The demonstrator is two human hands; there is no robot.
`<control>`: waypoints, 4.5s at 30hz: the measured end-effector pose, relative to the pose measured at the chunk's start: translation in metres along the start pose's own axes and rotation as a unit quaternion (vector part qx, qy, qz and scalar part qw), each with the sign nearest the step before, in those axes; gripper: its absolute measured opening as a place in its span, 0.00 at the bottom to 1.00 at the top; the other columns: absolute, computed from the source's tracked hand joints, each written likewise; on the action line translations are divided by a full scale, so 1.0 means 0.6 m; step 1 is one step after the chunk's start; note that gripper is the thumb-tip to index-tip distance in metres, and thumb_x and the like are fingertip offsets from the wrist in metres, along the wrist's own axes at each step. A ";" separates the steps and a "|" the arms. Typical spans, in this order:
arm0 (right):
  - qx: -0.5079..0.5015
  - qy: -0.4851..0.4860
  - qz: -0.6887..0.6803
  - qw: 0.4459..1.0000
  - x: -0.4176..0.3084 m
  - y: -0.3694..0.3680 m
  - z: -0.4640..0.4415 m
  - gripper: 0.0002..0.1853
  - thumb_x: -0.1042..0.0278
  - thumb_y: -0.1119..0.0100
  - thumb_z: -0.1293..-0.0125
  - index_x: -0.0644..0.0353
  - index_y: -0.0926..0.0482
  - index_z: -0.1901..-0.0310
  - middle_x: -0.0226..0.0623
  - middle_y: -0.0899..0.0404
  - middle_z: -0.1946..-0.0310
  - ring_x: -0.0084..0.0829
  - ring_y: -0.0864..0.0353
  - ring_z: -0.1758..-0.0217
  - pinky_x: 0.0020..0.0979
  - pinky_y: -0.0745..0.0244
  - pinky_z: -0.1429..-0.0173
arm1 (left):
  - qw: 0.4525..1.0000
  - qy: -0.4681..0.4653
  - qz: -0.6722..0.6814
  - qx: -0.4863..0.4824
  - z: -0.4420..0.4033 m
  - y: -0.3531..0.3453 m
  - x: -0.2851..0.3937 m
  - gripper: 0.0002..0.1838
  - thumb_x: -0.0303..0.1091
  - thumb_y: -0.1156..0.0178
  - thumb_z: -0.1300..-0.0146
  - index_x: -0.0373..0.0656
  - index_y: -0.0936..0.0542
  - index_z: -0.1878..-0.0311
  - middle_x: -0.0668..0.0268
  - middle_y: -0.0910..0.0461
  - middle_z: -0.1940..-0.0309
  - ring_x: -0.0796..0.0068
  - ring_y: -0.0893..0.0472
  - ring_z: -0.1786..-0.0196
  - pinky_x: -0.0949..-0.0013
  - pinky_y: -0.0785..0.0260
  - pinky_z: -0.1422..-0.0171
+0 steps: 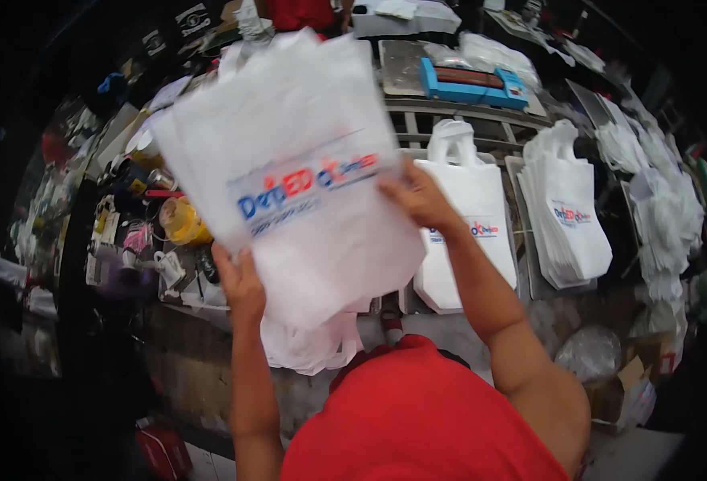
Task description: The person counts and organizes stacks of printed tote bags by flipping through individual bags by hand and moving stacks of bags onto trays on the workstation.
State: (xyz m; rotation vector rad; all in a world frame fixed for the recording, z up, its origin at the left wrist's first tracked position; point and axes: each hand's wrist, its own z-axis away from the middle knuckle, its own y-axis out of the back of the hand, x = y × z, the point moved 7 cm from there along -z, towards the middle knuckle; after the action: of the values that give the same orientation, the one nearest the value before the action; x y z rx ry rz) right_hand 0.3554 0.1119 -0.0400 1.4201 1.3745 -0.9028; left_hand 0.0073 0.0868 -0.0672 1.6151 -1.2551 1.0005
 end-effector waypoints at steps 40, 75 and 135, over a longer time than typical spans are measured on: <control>0.269 -0.392 0.423 0.771 0.412 0.484 0.459 0.28 0.45 0.26 0.40 0.69 0.16 0.56 0.51 0.14 0.62 0.49 0.14 0.58 0.45 0.21 0.50 | 0.919 0.207 -0.215 -0.258 0.198 -0.610 -0.251 0.43 0.37 0.32 0.44 0.29 0.37 0.27 0.37 0.29 0.34 0.39 0.29 0.29 0.52 0.36 0.23; -0.196 -0.006 0.410 0.891 0.075 -0.267 0.123 0.08 0.67 0.38 0.35 0.59 0.14 0.59 0.43 0.15 0.55 0.44 0.18 0.47 0.43 0.22 0.40 | 0.973 -0.042 -0.121 -0.191 0.093 -0.031 -0.067 0.13 0.27 0.45 0.26 0.42 0.20 0.42 0.46 0.15 0.63 0.49 0.12 0.62 0.55 0.24 0.58; -0.120 -0.054 0.330 0.935 0.074 -0.220 0.154 0.07 0.72 0.37 0.35 0.64 0.16 0.58 0.47 0.16 0.60 0.49 0.20 0.48 0.43 0.25 0.40 | 0.965 -0.085 -0.117 -0.218 0.054 0.008 -0.042 0.22 0.18 0.45 0.37 0.43 0.18 0.41 0.47 0.14 0.53 0.45 0.14 0.51 0.54 0.22 0.47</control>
State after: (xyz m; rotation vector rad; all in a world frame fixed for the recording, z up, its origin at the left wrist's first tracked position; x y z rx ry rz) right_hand 0.2379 0.0298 -0.1259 1.4719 0.7977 -0.3487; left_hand 0.0011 0.0636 -0.1005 1.4750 -1.2553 0.4074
